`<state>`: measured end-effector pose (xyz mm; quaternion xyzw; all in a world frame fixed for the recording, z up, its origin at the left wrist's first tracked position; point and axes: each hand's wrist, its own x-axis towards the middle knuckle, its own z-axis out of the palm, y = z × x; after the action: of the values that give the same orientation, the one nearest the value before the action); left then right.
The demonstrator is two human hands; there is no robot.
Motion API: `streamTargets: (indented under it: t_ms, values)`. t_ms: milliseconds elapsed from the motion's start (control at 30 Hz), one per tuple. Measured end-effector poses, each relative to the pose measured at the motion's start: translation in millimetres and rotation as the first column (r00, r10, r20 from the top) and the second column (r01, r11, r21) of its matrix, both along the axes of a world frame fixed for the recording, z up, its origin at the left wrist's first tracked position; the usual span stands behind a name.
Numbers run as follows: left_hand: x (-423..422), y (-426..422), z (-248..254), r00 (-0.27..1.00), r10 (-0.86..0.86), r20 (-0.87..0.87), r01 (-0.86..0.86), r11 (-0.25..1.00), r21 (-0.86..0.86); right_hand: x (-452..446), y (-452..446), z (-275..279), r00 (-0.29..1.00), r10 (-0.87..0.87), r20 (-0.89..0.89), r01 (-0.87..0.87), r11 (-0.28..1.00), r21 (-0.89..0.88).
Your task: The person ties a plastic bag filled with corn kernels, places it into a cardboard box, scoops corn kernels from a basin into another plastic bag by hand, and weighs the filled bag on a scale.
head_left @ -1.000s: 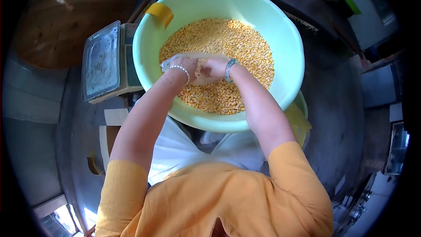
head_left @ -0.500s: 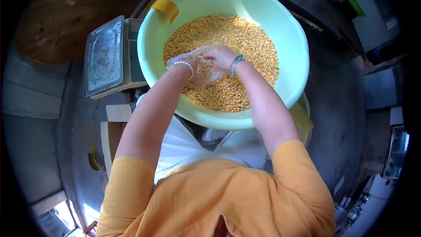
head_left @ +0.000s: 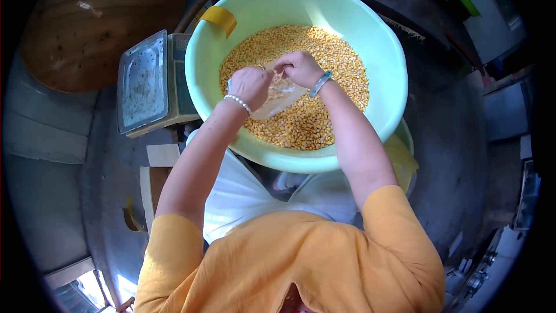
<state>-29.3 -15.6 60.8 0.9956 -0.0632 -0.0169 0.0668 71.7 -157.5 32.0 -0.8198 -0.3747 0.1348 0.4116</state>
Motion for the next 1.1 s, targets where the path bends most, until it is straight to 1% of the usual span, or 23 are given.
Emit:
streamTargets:
  t_ms: [67,100,200,233,267,333,367,467,500,533,567,600,633,667,733,767,800,833,867,900,933,1000,1100]
  values:
    - [-5.0,13.3,-3.1,0.96,0.057,0.275,-0.058,0.998,-0.008,1.7,-2.6,-7.1,0.998,0.042,0.052,-0.036,0.992,-0.118]
    - [-7.0,20.3,-4.7,0.909,0.084,0.408,-0.084,0.996,-0.018,0.9,-2.0,-9.8,0.992,0.091,0.086,-0.076,0.982,-0.171]
    - [-8.0,33.5,-5.3,0.943,0.298,0.149,-0.295,0.955,-0.039,-8.9,7.1,-24.0,0.954,0.256,0.155,-0.194,0.924,-0.33]
    - [-5.6,37.8,-17.8,0.93,0.337,0.145,-0.333,0.941,-0.056,-13.0,11.7,-39.1,0.936,0.313,0.162,-0.234,0.896,-0.376]
    - [-5.1,37.8,-16.1,0.932,0.361,0.046,-0.359,0.932,-0.042,-20.2,16.6,-41.2,0.915,0.369,0.166,-0.271,0.864,-0.423]
    - [-2.9,35.3,-13.1,0.905,0.395,-0.156,-0.401,0.916,-0.006,-33.4,20.7,-32.0,0.895,0.446,0.035,-0.346,0.739,-0.578]
    - [-0.9,37.3,-16.6,0.9,0.406,-0.159,-0.41,0.912,0.01,-37.4,21.1,-24.4,0.881,0.471,-0.037,-0.382,0.663,-0.644]
    - [6.1,43.3,-27.2,0.883,0.442,-0.157,-0.444,0.896,0.022,-32.1,20.9,-14.1,0.897,0.441,-0.028,-0.373,0.722,-0.583]
    - [7.4,44.4,-28.1,0.876,0.458,-0.15,-0.463,0.886,0.006,-26.0,18.5,-7.2,0.927,0.372,0.04,-0.323,0.851,-0.414]
    - [7.8,45.8,-28.5,0.868,0.476,-0.144,-0.482,0.876,-0.009,-17.9,13.7,-0.8,0.953,0.289,0.09,-0.264,0.938,-0.224]
    - [8.8,47.4,-31.4,0.862,0.486,-0.141,-0.495,0.868,-0.039,-9.9,8.9,2.9,0.986,0.13,0.105,-0.131,0.991,0.009]
    - [10.2,48.5,-36.3,0.857,0.495,-0.14,-0.507,0.859,-0.068,-1.5,3.0,6.5,0.996,-0.033,0.08,0.013,0.971,0.24]
    - [10.6,48.7,-39.2,0.852,0.504,-0.14,-0.518,0.85,-0.098,7.1,-3.5,11.2,0.983,-0.175,-0.049,0.18,0.902,0.393]
    - [8.4,47.5,-36.7,0.872,0.473,-0.125,-0.487,0.865,-0.121,15.9,-10.9,14.8,0.937,-0.29,-0.197,0.35,0.786,0.509]
    - [3.2,44.6,-30.2,0.908,0.407,-0.093,-0.418,0.894,-0.164,36.0,-28.8,5.7,0.796,-0.474,-0.378,0.606,0.621,0.497]
    - [3.3,44.2,-30.3,0.908,0.41,-0.09,-0.419,0.888,-0.187,48.0,-41.0,-10.5,0.759,-0.593,-0.271,0.651,0.673,0.351]
    - [4.1,44.1,-30.3,0.907,0.412,-0.086,-0.42,0.883,-0.21,60.9,-53.4,-35.1,0.716,-0.684,-0.141,0.697,0.689,0.198]
    - [5.0,44.1,-29.8,0.907,0.414,-0.081,-0.421,0.876,-0.235,68.9,-59.2,-55.6,0.669,-0.743,0.007,0.742,0.669,0.046]
    - [6.1,44.5,-29.1,0.902,0.411,-0.128,-0.431,0.873,-0.23,62.6,-61.6,-69.3,0.654,-0.754,0.057,0.756,0.654,-0.023]
    - [7.3,45.6,-28.6,0.895,0.41,-0.175,-0.442,0.868,-0.224,62.8,-66.6,-90.2,0.719,-0.687,0.103,0.694,0.704,-0.149]
    - [8.7,47.5,-28.6,0.885,0.41,-0.221,-0.455,0.864,-0.218,59.3,-64.2,-95.9,0.756,-0.648,0.093,0.646,0.715,-0.268]
    - [11.9,49.8,-32.9,0.861,0.449,-0.238,-0.498,0.837,-0.226,48.2,-54.0,-104.3,0.82,-0.57,0.052,0.518,0.698,-0.494]
    - [11.0,49.4,-34.5,0.855,0.473,-0.211,-0.515,0.822,-0.245,23.5,-39.4,-97.9,0.89,-0.443,0.111,0.438,0.759,-0.482]
